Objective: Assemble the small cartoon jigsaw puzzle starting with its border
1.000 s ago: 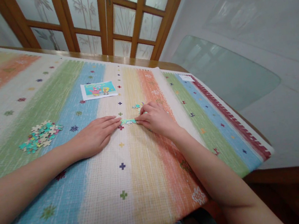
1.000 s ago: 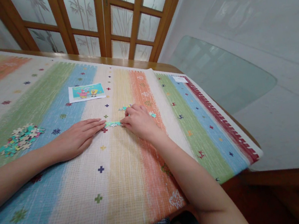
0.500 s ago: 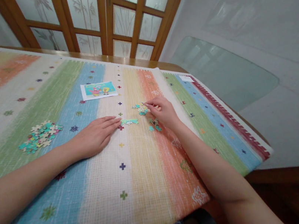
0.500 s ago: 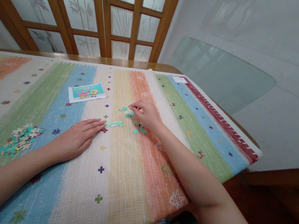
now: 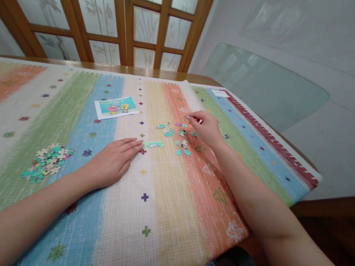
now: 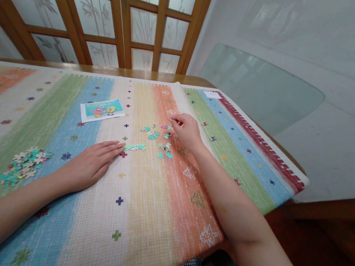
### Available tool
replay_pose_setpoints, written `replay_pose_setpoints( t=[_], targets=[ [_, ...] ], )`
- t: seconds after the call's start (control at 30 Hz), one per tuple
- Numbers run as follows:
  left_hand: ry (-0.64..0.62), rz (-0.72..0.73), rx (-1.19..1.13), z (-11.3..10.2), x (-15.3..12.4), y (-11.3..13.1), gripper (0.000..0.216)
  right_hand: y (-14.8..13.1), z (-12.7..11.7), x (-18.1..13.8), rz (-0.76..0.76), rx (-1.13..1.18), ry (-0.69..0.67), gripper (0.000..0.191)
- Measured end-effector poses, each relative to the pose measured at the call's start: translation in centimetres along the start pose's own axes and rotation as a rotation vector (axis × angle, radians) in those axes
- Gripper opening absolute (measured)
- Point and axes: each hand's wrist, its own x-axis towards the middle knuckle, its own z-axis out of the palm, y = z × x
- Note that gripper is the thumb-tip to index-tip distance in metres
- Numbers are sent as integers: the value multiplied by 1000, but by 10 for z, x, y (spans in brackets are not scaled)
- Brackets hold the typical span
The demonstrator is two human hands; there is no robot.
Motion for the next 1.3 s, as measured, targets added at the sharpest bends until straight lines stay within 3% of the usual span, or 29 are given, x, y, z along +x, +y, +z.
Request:
replay_pose_setpoints(
  t=[1.3],
  targets=[
    [-15,-3,33,0,1,1,56,0,1,0,14,52,-41,25]
  ],
)
